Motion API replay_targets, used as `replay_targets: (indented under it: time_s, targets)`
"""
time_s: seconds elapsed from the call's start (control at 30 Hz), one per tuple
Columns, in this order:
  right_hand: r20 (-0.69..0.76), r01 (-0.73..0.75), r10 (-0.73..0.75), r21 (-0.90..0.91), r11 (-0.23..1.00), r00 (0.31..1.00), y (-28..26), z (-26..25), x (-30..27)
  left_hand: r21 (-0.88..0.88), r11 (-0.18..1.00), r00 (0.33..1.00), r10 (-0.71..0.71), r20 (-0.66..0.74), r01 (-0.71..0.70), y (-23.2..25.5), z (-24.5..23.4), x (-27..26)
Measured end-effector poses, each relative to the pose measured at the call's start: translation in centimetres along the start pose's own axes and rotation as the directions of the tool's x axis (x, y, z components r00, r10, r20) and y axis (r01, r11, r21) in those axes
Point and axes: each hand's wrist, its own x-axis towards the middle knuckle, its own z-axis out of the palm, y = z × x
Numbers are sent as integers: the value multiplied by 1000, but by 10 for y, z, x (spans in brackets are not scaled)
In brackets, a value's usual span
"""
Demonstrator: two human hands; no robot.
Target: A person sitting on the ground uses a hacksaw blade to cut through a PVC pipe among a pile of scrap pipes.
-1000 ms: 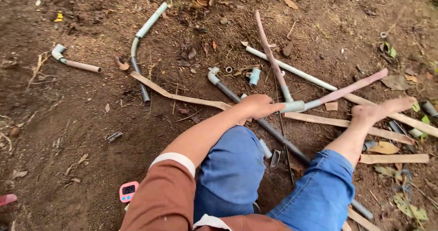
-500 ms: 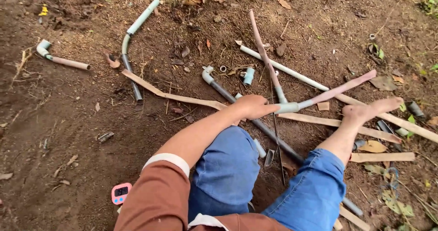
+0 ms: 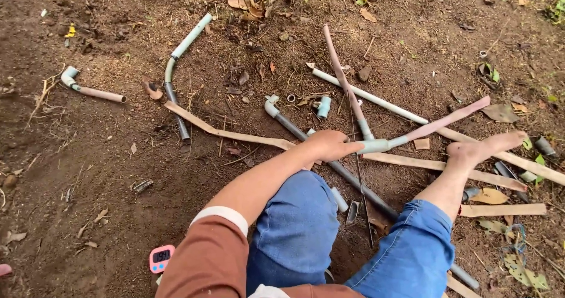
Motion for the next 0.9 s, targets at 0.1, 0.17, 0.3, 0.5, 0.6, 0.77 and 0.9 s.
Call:
replay_targets:
  time_s: [0.1, 0.17, 0.3, 0.5, 0.6, 0.77, 0.9]
  targets:
    - [-24, -31, 32, 58, 998, 999, -8, 6, -9, -17, 1000, 1000, -17, 1, 17, 1, -2, -2]
    - [-11, -17, 17, -6, 1000, 1000, -5, 2, -4, -9, 1000, 1000, -5, -4, 5, -3, 2, -2]
    - [14, -21, 20, 26, 999, 1000, -23, 9, -17, -28, 1000, 1000, -13, 4, 13, -1, -2, -5]
    - [31, 18, -15, -87, 996, 999, -14, 8, -11, -14, 999, 1000, -30, -2, 30, -11, 0, -4]
    - [-17, 200, -204, 292, 935, 979, 19, 10, 9, -204, 979, 998, 5, 55, 6, 11, -33, -59]
    - [-79, 222, -208, 279, 934, 975, 50, -4, 37, -224, 974, 999, -20, 47, 30, 12, -33, -62]
    - [-12, 287, -314, -377, 881, 949, -58, 38, -86, -171, 984, 997, -36, 61, 46, 13, -36, -65]
